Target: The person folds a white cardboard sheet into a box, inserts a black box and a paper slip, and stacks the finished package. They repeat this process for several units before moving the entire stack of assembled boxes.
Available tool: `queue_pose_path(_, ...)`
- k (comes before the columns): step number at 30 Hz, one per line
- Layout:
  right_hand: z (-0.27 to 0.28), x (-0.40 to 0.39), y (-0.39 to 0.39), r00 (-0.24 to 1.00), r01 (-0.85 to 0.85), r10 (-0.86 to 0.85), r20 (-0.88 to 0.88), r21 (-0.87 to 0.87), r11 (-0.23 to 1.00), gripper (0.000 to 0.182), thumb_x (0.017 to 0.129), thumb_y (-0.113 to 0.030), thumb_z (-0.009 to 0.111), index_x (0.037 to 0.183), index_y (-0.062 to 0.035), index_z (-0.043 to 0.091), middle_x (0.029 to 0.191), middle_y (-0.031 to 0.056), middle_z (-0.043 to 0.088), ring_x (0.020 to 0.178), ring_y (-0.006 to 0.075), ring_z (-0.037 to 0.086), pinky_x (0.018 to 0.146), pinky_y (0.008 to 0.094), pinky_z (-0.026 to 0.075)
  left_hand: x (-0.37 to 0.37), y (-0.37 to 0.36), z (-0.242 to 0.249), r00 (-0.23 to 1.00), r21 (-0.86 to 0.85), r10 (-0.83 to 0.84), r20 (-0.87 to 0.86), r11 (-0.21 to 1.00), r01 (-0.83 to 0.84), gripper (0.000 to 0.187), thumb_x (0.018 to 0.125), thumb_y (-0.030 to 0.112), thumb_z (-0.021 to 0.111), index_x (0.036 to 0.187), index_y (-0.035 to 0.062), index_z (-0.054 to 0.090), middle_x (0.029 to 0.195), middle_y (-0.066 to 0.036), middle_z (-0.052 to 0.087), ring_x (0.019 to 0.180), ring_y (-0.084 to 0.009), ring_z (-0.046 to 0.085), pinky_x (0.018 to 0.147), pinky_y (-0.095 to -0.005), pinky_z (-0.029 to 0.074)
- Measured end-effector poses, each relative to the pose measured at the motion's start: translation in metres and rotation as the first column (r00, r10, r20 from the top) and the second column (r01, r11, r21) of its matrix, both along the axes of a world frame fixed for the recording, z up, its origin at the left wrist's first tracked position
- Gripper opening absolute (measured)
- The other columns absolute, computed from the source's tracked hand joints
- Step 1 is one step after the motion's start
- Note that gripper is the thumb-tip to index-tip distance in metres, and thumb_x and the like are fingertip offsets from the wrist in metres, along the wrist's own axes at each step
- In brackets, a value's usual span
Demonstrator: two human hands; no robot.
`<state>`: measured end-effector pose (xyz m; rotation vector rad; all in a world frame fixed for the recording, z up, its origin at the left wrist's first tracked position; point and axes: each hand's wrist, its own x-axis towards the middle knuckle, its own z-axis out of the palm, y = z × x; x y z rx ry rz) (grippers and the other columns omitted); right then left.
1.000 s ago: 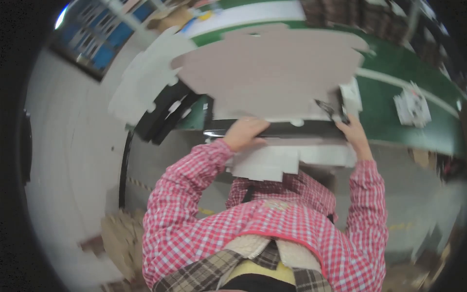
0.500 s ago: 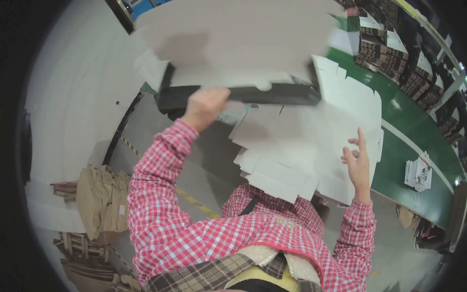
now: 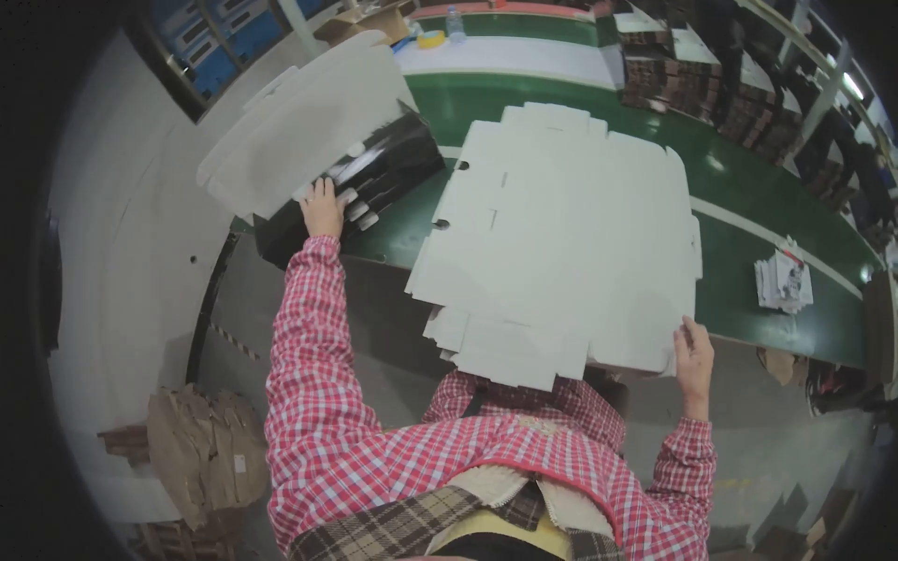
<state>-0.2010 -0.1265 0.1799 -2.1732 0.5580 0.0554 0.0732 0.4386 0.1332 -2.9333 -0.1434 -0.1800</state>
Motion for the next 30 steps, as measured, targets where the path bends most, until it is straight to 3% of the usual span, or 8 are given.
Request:
queue_pose_path(2,-0.013,-0.006,0.002,0.998,-0.025,0.037,0.051,-0.224,0.974,0.032,0.09,-0.019,0.044,0.115,0.001,0.049,0.113,0.0131,0.05,0.106,0.0239,0.047,0.093,0.0333,0.036,-0.022,0.005,-0.014,0.96,0.032,-0.174,0.221,0.985,0.171,0.042,0.084,0.024,0.054,0.121,0.006,0.045,0.127,-0.01,0.042,0.123,-0.0292,0.032,0.103,-0.0445,0.022)
queue_pose_path(5,-0.044,0.029,0.016,0.994,-0.038,0.002,-0.112,-0.321,0.946,0.049,0.09,-0.028,0.041,0.13,0.0006,0.032,0.133,0.0165,0.03,0.125,0.0277,0.026,0.104,0.0364,0.02,-0.105,-0.009,-0.037,0.974,-0.674,-0.041,0.223,0.716,0.185,0.047,0.088,0.028,0.048,0.12,-0.0061,0.044,0.128,-0.02,0.04,0.124,-0.0309,0.031,0.105,-0.0404,0.018)
queue_pose_path(8,-0.038,0.083,0.055,0.965,-0.239,0.218,-0.147,-0.144,0.96,0.051,0.088,-0.031,0.042,0.131,-0.0041,0.03,0.13,0.0165,0.035,0.121,0.0279,0.032,0.102,0.0375,0.023,-0.169,-0.046,-0.029,0.902,-0.742,0.218,-0.373,0.513,-0.431,0.067,0.083,0.046,0.046,0.125,-0.005,0.036,0.13,-0.02,0.036,0.121,-0.0305,0.034,0.101,-0.0385,0.024)
queue_pose_path(16,0.0,0.161,0.068,0.965,-0.254,0.262,0.034,-0.149,0.956,0.053,0.087,-0.03,0.046,0.131,-0.0056,0.029,0.13,0.0168,0.035,0.119,0.0306,0.036,0.1,0.0427,0.029,-0.115,-0.061,0.013,0.841,-0.879,0.32,-0.436,0.051,-0.475,0.063,0.083,0.04,0.051,0.126,-0.0025,0.032,0.132,-0.017,0.033,0.121,-0.0283,0.033,0.101,-0.0375,0.028)
queue_pose_path(21,0.021,0.186,0.075,0.927,0.027,-0.2,0.318,0.475,0.88,0.055,0.084,-0.019,0.055,0.132,-0.0084,0.03,0.118,0.0132,0.046,0.11,0.0233,0.044,0.092,0.0331,0.035,-0.098,-0.045,0.033,0.962,-0.851,0.273,0.0,-0.505,0.143,0.033,0.088,0.019,0.042,0.116,0.0036,0.049,0.111,-0.01,0.053,0.097,-0.0218,0.054,0.075,-0.0286,0.048)
queue_pose_path(23,0.012,0.177,0.074,0.849,0.006,-0.5,0.173,0.941,0.337,0.058,0.082,-0.014,0.058,0.132,-0.0097,0.03,0.127,0.0147,0.041,0.114,0.028,0.043,0.093,0.035,0.039,-0.106,-0.05,0.024,0.99,-0.678,0.142,0.016,-0.726,0.115,0.05,0.087,0.043,0.043,0.116,0.0031,0.05,0.113,-0.01,0.056,0.105,-0.0264,0.053,0.089,-0.0382,0.043)
queue_pose_path(26,0.007,0.176,0.106,0.889,0.178,-0.433,-0.15,0.984,0.026,0.034,0.083,-0.017,0.058,0.113,-0.0032,0.051,0.109,0.0114,0.057,0.101,0.0262,0.055,0.086,0.0355,0.046,-0.095,-0.094,0.037,0.982,-0.75,0.144,-0.125,-0.661,0.002,0.037,0.089,0.031,0.046,0.11,0.001,0.054,0.105,-0.008,0.06,0.095,-0.0209,0.058,0.081,-0.0298,0.047)
queue_pose_path(30,-0.002,0.171,0.135,0.967,0.163,-0.247,-0.057,0.888,0.431,0.047,0.082,-0.014,0.058,0.122,0.0008,0.038,0.122,0.0135,0.047,0.111,0.026,0.046,0.095,0.0332,0.039,-0.12,-0.103,0.039,0.962,-0.965,0.131,-0.24,-0.143,-0.221,0.035,0.083,0.025,0.058,0.105,-0.0022,0.057,0.105,-0.014,0.059,0.098,-0.026,0.056,0.086,-0.0337,0.044)
